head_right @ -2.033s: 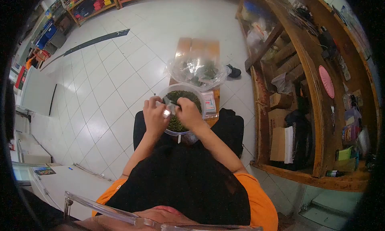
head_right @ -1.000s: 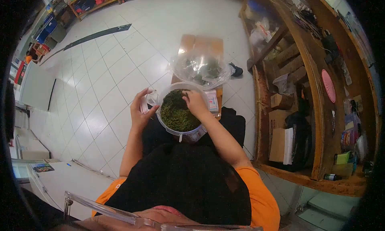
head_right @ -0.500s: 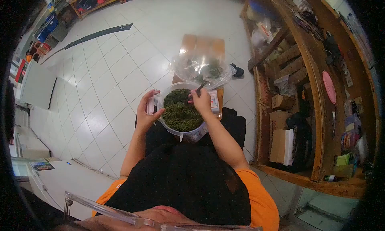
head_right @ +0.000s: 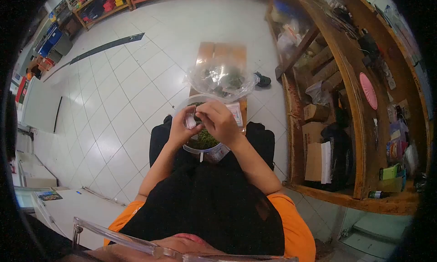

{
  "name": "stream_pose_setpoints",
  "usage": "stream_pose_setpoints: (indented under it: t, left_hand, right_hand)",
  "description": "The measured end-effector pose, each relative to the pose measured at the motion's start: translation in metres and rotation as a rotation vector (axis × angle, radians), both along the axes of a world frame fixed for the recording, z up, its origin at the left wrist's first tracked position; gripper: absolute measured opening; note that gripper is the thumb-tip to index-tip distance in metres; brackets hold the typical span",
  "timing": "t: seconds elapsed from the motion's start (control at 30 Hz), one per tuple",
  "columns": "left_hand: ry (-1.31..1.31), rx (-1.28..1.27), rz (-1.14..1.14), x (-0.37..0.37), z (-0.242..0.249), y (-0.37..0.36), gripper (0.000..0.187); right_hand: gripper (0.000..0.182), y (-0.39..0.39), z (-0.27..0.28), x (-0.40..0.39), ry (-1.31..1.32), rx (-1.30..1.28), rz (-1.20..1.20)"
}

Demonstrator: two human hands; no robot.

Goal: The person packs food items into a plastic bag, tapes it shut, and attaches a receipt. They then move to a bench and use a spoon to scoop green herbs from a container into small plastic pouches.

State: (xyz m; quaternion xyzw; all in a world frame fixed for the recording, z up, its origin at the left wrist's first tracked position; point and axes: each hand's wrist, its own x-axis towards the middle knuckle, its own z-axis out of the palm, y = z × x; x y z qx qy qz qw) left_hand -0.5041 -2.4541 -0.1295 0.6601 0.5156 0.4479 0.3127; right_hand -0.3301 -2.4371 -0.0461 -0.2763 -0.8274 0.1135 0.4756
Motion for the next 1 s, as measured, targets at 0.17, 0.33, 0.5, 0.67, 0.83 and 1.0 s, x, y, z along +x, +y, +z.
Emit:
stream_pose_setpoints:
  t: [0.17,0.33,0.5,0.67,0.83,1.0]
  left_hand:
    - [-0.116,0.016,0.077,-0.005,-0.007,-0.006,0.066]
    - [-0.039,0.165,0.2,-0.009,-0.009,-0.009,0.063]
    - [-0.181,0.056,0.195,-0.014,-0.008,-0.012,0.039]
    - [-0.162,-0.007,0.149,-0.026,-0.005,-0.011,0.013]
    - [0.211,0.237,0.114,-0.025,0.01,-0.014,0.019]
    - [0.216,0.202,0.118,-0.029,0.019,-0.015,0.025]
  right_hand:
    - [0.013,-0.005,-0.016,-0.002,0.398,-0.185,0.058]
    - [0.016,-0.007,-0.053,-0.02,-0.043,-0.477,0.103]
    - [0.017,-0.001,-0.065,-0.017,-0.015,-0.348,0.018]
    - [0.021,-0.002,-0.065,-0.018,0.082,-0.41,-0.081]
    - [0.015,0.001,-0.066,-0.025,-0.077,-0.284,-0.018]
    - [0.012,0.003,-0.071,-0.031,-0.286,-0.464,-0.158]
